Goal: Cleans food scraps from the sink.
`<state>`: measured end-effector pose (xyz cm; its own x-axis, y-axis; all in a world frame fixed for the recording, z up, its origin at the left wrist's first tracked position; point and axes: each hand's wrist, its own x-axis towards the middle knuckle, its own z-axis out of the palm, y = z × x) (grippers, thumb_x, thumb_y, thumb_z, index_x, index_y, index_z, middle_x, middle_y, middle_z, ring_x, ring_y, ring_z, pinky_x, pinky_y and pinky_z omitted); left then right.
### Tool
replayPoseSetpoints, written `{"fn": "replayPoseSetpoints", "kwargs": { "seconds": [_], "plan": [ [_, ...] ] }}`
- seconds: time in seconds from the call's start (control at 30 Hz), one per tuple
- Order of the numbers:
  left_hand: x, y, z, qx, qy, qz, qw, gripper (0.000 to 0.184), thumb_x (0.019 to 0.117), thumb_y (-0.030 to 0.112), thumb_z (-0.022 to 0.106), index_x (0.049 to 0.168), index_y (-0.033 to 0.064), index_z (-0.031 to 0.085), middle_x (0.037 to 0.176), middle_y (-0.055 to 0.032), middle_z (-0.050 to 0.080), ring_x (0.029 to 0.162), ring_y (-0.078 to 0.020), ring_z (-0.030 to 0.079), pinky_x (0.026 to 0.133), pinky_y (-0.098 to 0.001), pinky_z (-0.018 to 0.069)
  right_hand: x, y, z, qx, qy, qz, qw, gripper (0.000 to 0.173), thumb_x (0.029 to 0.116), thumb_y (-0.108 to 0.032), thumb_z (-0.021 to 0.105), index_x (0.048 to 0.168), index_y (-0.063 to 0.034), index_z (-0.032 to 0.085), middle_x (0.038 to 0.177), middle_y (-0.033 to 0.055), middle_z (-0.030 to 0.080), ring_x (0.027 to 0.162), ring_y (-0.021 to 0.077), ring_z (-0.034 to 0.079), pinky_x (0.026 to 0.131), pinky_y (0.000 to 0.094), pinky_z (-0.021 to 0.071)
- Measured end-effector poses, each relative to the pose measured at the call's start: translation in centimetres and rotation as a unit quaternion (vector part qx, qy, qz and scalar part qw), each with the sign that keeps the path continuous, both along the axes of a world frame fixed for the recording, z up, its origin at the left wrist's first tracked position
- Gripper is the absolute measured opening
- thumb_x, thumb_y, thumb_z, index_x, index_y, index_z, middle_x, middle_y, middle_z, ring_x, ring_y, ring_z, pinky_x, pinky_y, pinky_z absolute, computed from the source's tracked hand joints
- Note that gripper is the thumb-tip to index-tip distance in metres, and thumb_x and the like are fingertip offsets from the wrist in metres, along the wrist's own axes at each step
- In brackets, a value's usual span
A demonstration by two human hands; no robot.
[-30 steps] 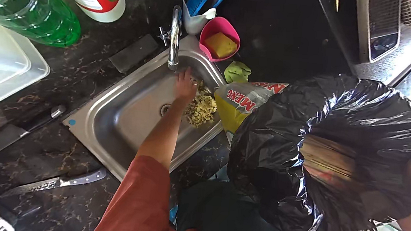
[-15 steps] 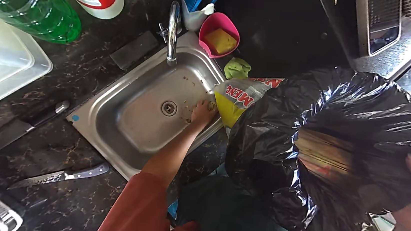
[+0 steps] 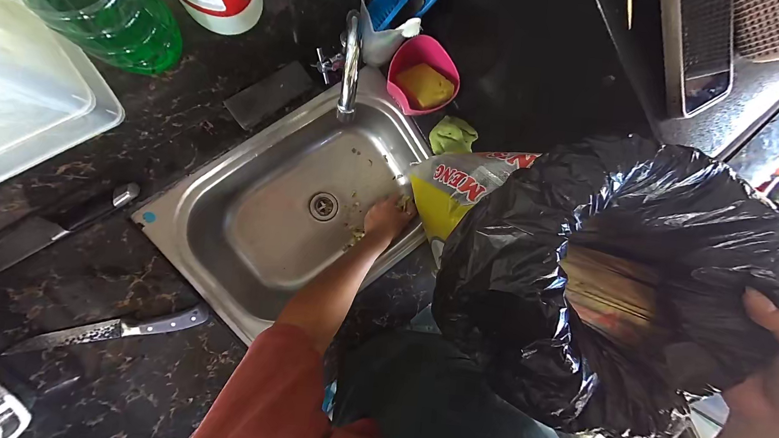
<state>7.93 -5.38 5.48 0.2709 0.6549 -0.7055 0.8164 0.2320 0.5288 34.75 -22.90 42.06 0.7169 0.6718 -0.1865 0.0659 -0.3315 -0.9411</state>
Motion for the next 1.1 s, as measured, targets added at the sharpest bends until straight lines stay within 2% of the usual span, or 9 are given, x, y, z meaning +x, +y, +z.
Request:
{"fn": "replayPoseSetpoints", "kwargs": {
  "seconds": [0.13, 0.27, 0.37, 0.43, 0.5, 0.57, 0.77, 0.93, 1.1],
  "plan": [
    [-1.3, 0.6, -1.3, -0.023, -0.084, 0.044, 0.995, 0.049, 0.0969, 0.051, 0.060, 0.138, 0.0244, 0.064, 0.122, -0.0143, 0.071, 0.115, -0.0353, 0.067, 0.096, -0.0634, 0.0521, -0.3, 0.1, 0.3, -0.002, 0.000, -0.003, 1.000, 0.045, 0.0984, -0.012, 0.057, 0.142, -0.0093, 0.047, 0.123, 0.0010, 0.068, 0.112, 0.0118, 0.067, 0.099, 0.0344, 0.0574],
    [-3.5, 1.0, -1.6, -0.048, -0.180, 0.136, 0.973, 0.046, 0.1038, 0.045, 0.055, 0.126, 0.0064, 0.068, 0.121, -0.0211, 0.069, 0.117, -0.0358, 0.064, 0.101, -0.0603, 0.0482, -0.1, -0.1, 0.5, -0.002, 0.010, 0.009, 1.000, 0.042, 0.0984, -0.013, 0.057, 0.140, -0.0106, 0.050, 0.120, 0.0006, 0.069, 0.109, 0.0117, 0.068, 0.096, 0.0349, 0.0590],
    [-5.5, 0.7, 0.4, -0.131, -0.212, 0.315, 0.916, 0.057, 0.1047, 0.053, 0.047, 0.137, 0.0078, 0.059, 0.133, -0.0203, 0.062, 0.124, -0.0336, 0.059, 0.102, -0.0591, 0.0486, 0.2, -0.3, 0.7, -0.003, 0.023, 0.016, 1.000, 0.049, 0.0981, -0.015, 0.059, 0.145, -0.0106, 0.046, 0.123, 0.0014, 0.068, 0.110, 0.0125, 0.068, 0.097, 0.0359, 0.0592],
    [-7.0, 0.6, 2.3, -0.159, -0.265, 0.427, 0.850, 0.055, 0.1004, 0.058, 0.051, 0.132, 0.0137, 0.063, 0.117, -0.0132, 0.069, 0.104, -0.0266, 0.068, 0.086, -0.0526, 0.0575, 0.5, -0.4, 0.7, -0.002, 0.033, 0.028, 0.999, 0.050, 0.0987, -0.014, 0.059, 0.147, -0.0115, 0.044, 0.125, 0.0009, 0.067, 0.111, 0.0119, 0.068, 0.097, 0.0349, 0.0593],
    [-8.4, 0.2, 5.8, -0.166, -0.355, 0.490, 0.779, 0.046, 0.1017, 0.055, 0.049, 0.120, 0.0160, 0.064, 0.091, -0.0072, 0.070, 0.073, -0.0194, 0.068, 0.060, -0.0392, 0.0583, 0.7, -0.5, 0.8, 0.005, 0.038, 0.052, 0.998, 0.052, 0.0995, -0.014, 0.058, 0.149, -0.0111, 0.042, 0.127, 0.0005, 0.067, 0.112, 0.0111, 0.068, 0.097, 0.0337, 0.0594],
    [-9.4, -0.1, 10.2, -0.160, -0.418, 0.521, 0.727, 0.043, 0.1028, 0.053, 0.046, 0.114, 0.0151, 0.062, 0.080, -0.0058, 0.067, 0.060, -0.0172, 0.065, 0.050, -0.0337, 0.0558, 0.9, -0.5, 0.7, 0.018, 0.042, 0.081, 0.996, 0.053, 0.0994, -0.014, 0.060, 0.150, -0.0100, 0.042, 0.130, 0.0012, 0.066, 0.114, 0.0120, 0.067, 0.098, 0.0341, 0.0589],
    [-9.4, -0.5, 24.4, -0.022, -0.481, 0.511, 0.712, 0.042, 0.1046, 0.052, 0.034, 0.107, 0.0181, 0.059, 0.078, -0.0023, 0.065, 0.063, -0.0150, 0.063, 0.053, -0.0334, 0.0550, 0.8, 0.1, 0.5, 0.029, 0.063, 0.084, 0.994, 0.047, 0.0970, -0.014, 0.061, 0.143, -0.0165, 0.051, 0.122, -0.0007, 0.068, 0.104, 0.0111, 0.070, 0.088, 0.0348, 0.0622],
    [-3.8, -2.1, 37.6, 0.112, -0.550, 0.429, 0.707, 0.046, 0.1080, 0.047, 0.022, 0.111, 0.0175, 0.058, 0.092, -0.0050, 0.069, 0.067, -0.0175, 0.068, 0.048, -0.0318, 0.0569, 1.0, 0.7, 0.2, 0.053, 0.122, 0.055, 0.990, 0.038, 0.0996, -0.012, 0.061, 0.137, -0.0187, 0.056, 0.113, 0.0022, 0.070, 0.095, 0.0144, 0.071, 0.079, 0.0378, 0.0637],
    [5.7, -4.6, 42.4, 0.198, -0.633, 0.286, 0.692, 0.034, 0.1070, 0.036, 0.029, 0.114, 0.0155, 0.056, 0.092, -0.0049, 0.069, 0.069, -0.0169, 0.068, 0.053, -0.0330, 0.0589, 2.8, 0.9, -1.0, 0.098, 0.207, 0.086, 0.970, 0.040, 0.1008, -0.013, 0.062, 0.140, -0.0188, 0.055, 0.120, 0.0051, 0.069, 0.099, 0.0181, 0.071, 0.080, 0.0406, 0.0633]
  ]
}}
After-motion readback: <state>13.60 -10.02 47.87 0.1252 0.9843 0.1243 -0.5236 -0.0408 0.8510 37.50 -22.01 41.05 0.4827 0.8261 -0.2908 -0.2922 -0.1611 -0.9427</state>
